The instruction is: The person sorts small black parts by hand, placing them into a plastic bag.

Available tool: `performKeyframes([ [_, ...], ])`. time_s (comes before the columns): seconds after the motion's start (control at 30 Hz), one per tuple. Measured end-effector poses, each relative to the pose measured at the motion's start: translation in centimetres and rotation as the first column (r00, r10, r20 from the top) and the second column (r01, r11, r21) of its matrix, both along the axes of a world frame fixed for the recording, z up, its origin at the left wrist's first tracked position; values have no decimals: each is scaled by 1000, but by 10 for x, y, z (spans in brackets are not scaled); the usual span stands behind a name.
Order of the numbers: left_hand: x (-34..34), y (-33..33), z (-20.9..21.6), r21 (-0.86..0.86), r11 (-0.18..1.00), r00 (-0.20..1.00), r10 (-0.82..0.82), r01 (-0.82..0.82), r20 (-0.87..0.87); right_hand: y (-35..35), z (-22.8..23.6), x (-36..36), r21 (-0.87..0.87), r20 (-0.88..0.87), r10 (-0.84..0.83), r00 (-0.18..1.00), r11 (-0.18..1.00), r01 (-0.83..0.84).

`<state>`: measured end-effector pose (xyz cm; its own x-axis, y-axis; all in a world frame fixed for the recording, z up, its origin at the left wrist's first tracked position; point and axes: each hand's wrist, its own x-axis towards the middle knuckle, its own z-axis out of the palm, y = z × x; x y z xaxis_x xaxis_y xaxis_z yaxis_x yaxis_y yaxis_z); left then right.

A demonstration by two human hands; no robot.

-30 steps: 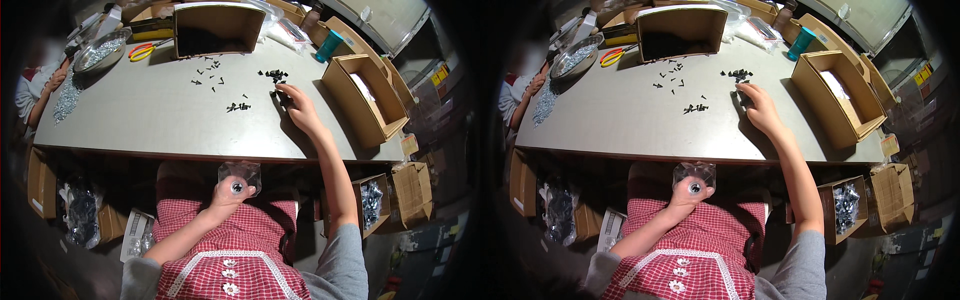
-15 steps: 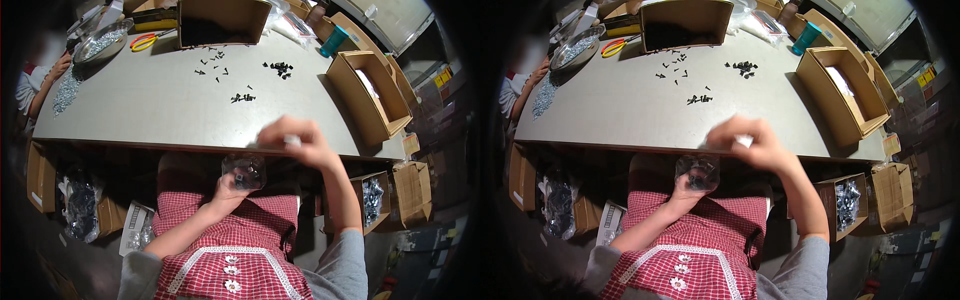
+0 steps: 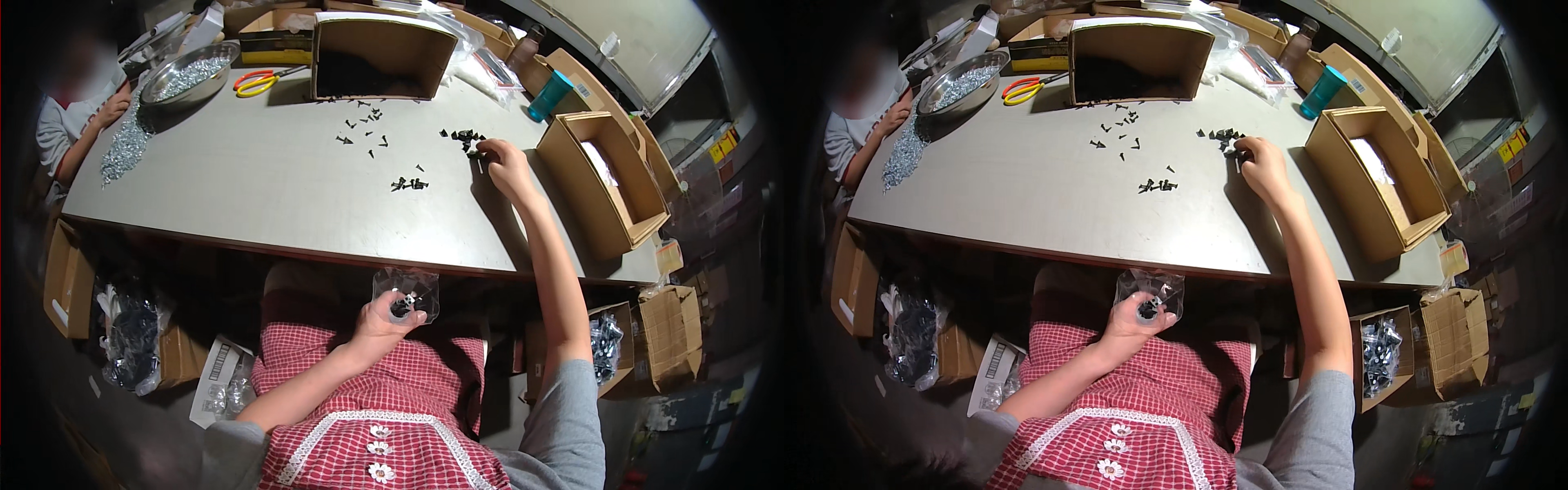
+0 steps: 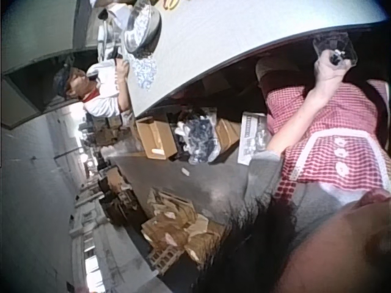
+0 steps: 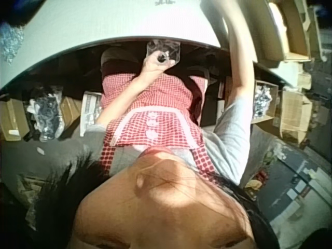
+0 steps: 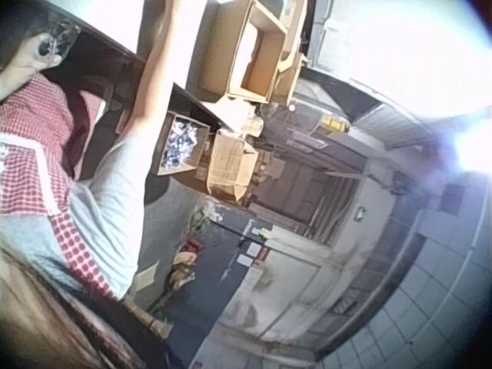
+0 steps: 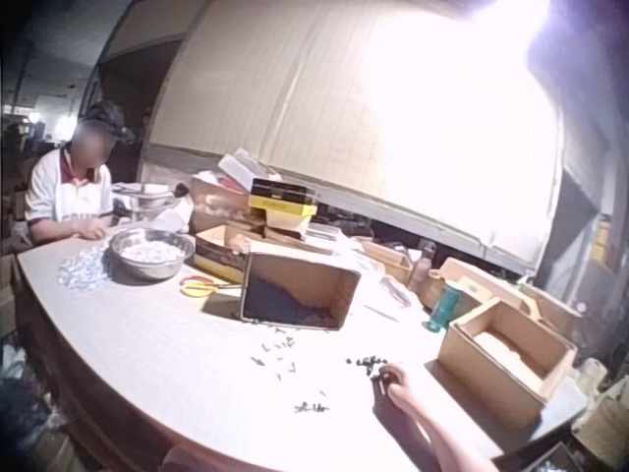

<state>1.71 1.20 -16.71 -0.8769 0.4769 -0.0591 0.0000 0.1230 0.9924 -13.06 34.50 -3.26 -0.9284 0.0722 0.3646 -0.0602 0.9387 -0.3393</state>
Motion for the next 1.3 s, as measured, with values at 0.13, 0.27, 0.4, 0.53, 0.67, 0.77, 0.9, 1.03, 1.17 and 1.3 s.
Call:
performKeyframes([
  [0.13, -3, 2, 9, -23, 999, 998, -38, 39, 45, -12, 6, 5, -130, -27, 67, 997, 989, -70],
  [0.27, -7, -1, 9, 26, 997, 990, -74, 71, 121, -17, 9, 6, -61, 46, 131, 990, 990, -128],
  [0.4, -5, -2, -5, 43, 999, 998, -27, 24, 63, -31, 12, 31, -321, 95, 322, 942, 906, -277],
  [0.53, -4, 0, 7, 18, 1000, 998, -22, 21, 57, -54, 15, 49, -258, 61, 289, 955, 929, -264],
  [0.67, -7, -1, 5, -5, 997, 985, -71, 73, 158, -74, 16, 67, -119, 14, 417, 909, 903, -413],
  [0.77, -9, -5, 1, 36, 998, 999, -51, 50, 18, -108, 34, 99, -303, 111, 527, 842, 825, -477],
  [0.9, -6, 5, -11, 281, 956, 997, -75, 80, -27, -130, 53, 143, -502, 89, 602, 794, 715, -486],
  [1.03, -15, 15, -24, 36, 993, 993, -115, 116, -9, -142, 55, 168, -399, 136, 572, 809, 779, -484],
  [1.17, -12, 18, -14, 220, 975, 978, 36, 11, -205, -169, 30, 189, 120, 336, 531, 778, 796, -594],
  [1.3, -10, 18, -31, 190, 981, 967, 24, 26, -254, -183, -3, 200, 295, 354, 472, 808, 763, -575],
])
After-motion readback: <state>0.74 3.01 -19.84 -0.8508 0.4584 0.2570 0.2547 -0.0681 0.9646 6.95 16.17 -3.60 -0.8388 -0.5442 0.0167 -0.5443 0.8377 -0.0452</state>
